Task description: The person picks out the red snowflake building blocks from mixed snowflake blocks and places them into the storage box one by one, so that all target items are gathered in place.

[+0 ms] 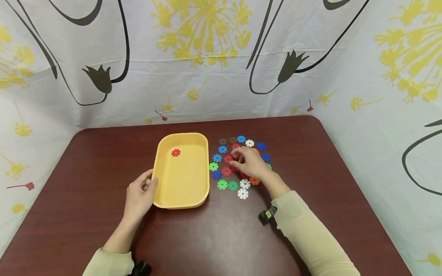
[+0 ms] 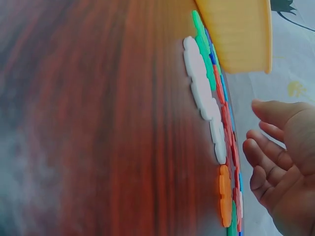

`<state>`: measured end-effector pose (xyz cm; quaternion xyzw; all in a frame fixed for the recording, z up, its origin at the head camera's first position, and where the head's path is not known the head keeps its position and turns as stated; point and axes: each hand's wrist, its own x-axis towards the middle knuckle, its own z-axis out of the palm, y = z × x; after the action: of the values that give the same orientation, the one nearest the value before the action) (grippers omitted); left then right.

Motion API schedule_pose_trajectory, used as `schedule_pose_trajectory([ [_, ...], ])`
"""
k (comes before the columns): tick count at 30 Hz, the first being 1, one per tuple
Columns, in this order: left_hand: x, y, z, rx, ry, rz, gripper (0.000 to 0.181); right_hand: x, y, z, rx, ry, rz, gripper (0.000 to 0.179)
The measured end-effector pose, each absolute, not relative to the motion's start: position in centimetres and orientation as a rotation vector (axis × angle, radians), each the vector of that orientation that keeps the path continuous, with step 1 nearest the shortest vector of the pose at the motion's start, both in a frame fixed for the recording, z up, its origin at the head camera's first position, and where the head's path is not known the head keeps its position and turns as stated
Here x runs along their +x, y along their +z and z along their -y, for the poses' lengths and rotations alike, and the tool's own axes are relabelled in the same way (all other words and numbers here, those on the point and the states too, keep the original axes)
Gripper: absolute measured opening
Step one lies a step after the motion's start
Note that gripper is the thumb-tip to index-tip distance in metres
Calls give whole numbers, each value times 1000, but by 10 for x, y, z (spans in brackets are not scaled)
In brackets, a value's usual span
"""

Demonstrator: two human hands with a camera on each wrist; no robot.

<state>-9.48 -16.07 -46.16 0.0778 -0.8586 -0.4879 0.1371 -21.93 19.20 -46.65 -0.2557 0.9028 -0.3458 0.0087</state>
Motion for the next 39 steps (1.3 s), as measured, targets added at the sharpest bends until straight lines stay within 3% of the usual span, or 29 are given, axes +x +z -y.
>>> schedule_pose_trajectory([
  [21, -94, -460, 160, 225, -1388, 2493, 34, -216, -467, -199, -890, -859, -2815, 29],
  [39, -94, -459, 160, 222, -1460, 2493, 35, -215, -462, -196, -682, -874, -2754, 28],
])
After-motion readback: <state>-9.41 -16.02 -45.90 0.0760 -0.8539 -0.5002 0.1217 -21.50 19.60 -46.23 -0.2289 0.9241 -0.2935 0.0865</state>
